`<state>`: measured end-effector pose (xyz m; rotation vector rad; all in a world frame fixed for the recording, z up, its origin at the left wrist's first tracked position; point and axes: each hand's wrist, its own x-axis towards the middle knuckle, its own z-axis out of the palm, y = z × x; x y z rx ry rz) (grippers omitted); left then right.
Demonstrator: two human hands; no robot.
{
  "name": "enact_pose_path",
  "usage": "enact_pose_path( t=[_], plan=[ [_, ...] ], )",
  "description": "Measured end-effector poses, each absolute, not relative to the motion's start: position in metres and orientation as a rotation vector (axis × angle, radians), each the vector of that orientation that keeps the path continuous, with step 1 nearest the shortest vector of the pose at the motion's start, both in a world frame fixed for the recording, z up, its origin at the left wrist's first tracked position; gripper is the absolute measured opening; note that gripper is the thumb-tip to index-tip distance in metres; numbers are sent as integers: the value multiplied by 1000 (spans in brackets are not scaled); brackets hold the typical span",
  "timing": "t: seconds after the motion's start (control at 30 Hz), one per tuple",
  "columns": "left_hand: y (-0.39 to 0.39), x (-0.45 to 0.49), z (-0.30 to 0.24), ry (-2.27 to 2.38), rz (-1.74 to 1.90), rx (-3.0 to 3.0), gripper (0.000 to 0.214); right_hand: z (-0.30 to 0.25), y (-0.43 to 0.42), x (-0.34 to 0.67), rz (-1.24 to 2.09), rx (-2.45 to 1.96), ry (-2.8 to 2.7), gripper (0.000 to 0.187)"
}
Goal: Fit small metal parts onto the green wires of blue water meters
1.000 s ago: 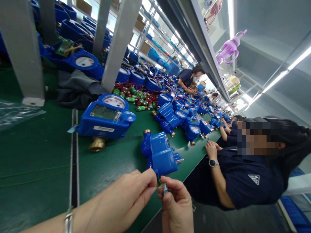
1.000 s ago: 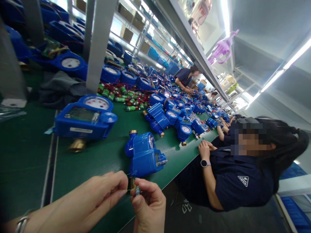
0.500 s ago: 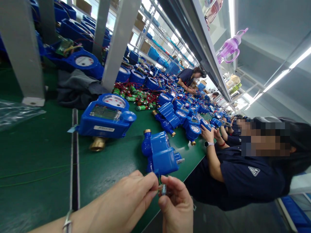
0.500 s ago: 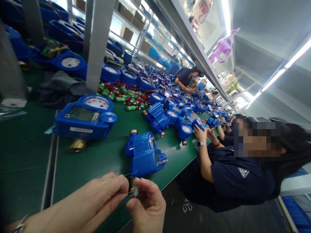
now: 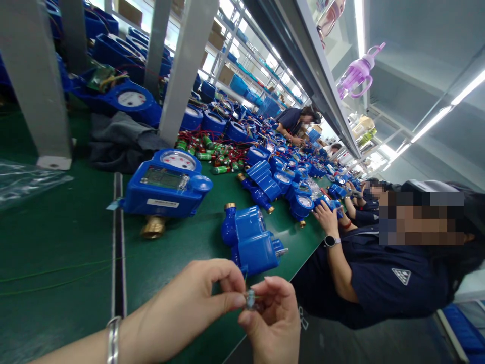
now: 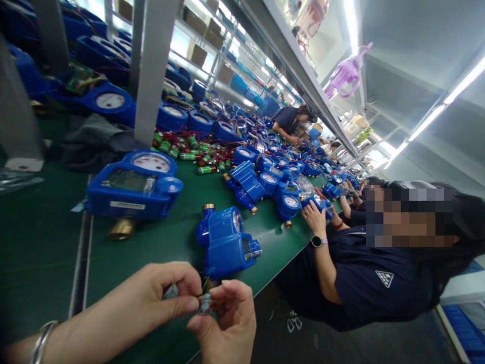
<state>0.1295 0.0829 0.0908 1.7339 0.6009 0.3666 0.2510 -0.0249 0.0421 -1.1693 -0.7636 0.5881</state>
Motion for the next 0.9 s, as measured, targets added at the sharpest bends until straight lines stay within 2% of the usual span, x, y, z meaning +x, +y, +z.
enact_pose_path(
  t=[0.27, 0.43, 0.6, 0.73, 0.9],
  plan=[
    [89, 131, 83, 398, 252, 1264, 37, 51, -27, 254, 543, -1223, -969, 56],
    [90, 131, 81, 362, 212, 1268, 33, 49, -25, 265, 457, -1232, -1206, 56],
    [86, 128, 90, 378, 233, 1273, 22, 51, -24, 269, 69, -1362, -1294, 45],
    [82, 128, 95, 452, 272, 1330, 21, 46, -23, 259, -209, -1418, -1459, 16],
    [80, 127, 88, 521, 314, 1404, 28, 29, -8, 253, -724, -1360, -1468, 18]
  ],
)
